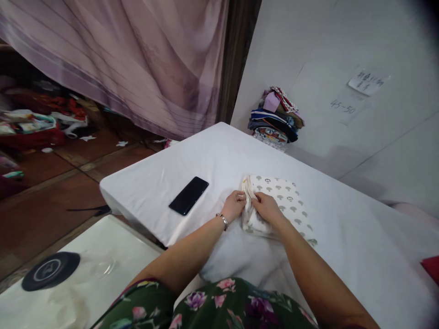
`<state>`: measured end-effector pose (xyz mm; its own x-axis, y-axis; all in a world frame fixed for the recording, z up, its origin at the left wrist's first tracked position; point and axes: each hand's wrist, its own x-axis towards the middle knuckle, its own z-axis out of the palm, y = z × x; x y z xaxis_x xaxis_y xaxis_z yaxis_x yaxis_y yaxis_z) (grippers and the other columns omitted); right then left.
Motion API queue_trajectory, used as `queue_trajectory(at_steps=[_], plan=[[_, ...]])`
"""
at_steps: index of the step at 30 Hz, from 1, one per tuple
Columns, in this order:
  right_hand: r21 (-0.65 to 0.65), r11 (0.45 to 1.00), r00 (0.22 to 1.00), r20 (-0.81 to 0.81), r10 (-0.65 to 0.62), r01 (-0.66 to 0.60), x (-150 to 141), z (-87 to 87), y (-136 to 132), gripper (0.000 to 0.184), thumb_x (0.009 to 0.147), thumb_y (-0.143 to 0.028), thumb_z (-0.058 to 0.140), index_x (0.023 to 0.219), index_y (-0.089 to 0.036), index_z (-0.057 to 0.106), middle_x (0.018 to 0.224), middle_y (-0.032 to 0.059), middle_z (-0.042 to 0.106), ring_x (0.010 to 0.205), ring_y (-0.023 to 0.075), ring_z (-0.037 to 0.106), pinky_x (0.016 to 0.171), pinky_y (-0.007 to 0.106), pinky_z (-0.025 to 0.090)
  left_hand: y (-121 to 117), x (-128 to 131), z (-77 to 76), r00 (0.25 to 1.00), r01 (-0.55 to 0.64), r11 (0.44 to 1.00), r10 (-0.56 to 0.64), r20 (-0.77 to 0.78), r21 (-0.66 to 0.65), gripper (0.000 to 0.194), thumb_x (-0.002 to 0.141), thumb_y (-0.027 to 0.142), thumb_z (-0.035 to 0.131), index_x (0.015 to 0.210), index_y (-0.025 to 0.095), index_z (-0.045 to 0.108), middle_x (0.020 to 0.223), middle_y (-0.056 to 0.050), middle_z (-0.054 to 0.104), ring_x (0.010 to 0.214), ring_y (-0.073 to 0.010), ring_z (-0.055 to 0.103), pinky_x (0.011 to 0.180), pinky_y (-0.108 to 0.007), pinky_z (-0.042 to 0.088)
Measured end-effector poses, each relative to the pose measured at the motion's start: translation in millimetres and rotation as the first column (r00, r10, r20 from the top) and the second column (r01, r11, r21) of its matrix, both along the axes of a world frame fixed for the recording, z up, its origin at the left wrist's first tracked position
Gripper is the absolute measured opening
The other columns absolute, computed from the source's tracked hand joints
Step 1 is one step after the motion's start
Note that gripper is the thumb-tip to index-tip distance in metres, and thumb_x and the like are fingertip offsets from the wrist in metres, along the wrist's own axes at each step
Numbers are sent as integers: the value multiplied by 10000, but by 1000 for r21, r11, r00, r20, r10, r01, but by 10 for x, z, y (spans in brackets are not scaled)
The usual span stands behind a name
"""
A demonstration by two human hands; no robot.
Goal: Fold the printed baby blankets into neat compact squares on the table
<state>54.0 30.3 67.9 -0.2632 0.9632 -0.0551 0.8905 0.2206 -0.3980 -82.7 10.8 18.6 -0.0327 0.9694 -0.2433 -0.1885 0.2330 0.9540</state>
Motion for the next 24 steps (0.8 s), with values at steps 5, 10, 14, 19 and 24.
queue_trajectory(at_steps=[5,10,14,19,24], plan=[[-17,999,985,-164,-53,51,70,-49,-2,242,800,-273,458,907,-192,659,751,14,658,667,149,560,605,237,373,-16,-13,7,999,-9,1000,9,-47,-16,251,734,153,582,970,176,500,621,58,550,411,-62,452,432,-200,350],[-30,993,952,-283,-115,111,101,-94,-32,285,792,-307,442,969,-197,637,700,-1,640,584,135,547,547,229,390,-51,-18,13,972,4,998,12,-236,70,374,727,214,611,1073,188,473,772,15,598,528,-83,523,534,-220,412],[30,993,948,-305,-96,111,92,-82,-62,408,781,-289,452,1167,-198,547,624,-33,580,521,124,506,523,226,377,-83,-21,11,872,42,984,50,-487,176,343,717,174,586,1046,216,497,846,-2,620,676,-116,564,655,-240,417],[88,996,964,-266,5,19,96,-61,-94,484,805,-279,421,1283,-237,484,638,-34,570,542,131,506,554,235,395,-93,-10,20,814,66,985,41,-579,162,212,724,139,534,915,230,526,737,22,606,658,-130,555,627,-241,392],[107,994,959,-278,57,-28,123,-83,-73,397,815,-296,411,1151,-219,608,942,29,669,743,160,584,733,287,456,-93,-1,48,786,81,983,37,-617,163,39,760,242,548,781,209,549,720,3,583,705,-144,552,649,-248,400]])
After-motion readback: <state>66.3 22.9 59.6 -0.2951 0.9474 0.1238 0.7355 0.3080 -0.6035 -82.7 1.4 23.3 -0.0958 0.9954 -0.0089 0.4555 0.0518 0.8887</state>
